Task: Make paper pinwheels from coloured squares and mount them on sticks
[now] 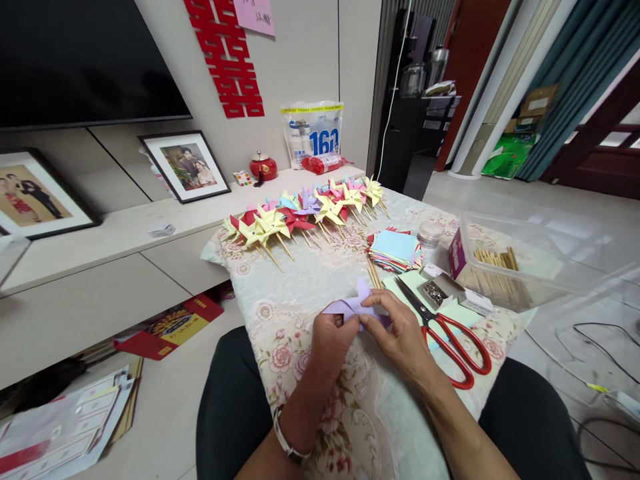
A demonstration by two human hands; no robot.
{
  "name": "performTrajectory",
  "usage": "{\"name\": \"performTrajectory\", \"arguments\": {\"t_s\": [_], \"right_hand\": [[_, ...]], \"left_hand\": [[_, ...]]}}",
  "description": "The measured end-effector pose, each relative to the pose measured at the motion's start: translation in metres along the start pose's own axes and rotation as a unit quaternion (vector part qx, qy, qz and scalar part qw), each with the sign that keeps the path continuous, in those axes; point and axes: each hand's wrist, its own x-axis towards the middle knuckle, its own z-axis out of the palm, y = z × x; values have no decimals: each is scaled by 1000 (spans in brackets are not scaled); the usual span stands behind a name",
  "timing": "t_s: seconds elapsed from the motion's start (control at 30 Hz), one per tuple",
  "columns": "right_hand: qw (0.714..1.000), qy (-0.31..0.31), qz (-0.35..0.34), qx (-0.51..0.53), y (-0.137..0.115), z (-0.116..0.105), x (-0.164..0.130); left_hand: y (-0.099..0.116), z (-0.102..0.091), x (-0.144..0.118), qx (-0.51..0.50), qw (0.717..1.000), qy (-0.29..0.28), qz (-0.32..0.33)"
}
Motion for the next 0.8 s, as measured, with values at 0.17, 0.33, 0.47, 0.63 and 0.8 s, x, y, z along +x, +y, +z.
{"name": "performTrajectory", "arguments": {"t_s": [0.17, 0.33, 0.47, 0.63, 0.8], "right_hand": [[999, 7, 27, 17, 1, 0, 0], [997, 18, 65, 39, -1, 0, 0], [996, 20, 76, 42, -2, 1, 0], [996, 14, 78, 42, -3, 0, 0], [996, 12, 80, 39, -1, 1, -1]], "left_hand": [[3, 0, -2, -7, 1000, -3, -14], [5, 1, -3, -7, 1000, -2, -18], [5, 1, -3, -1, 1000, 11, -17], [-1, 1, -1, -28, 999, 23, -16], [-2, 0, -1, -19, 999, 19, -24]]}}
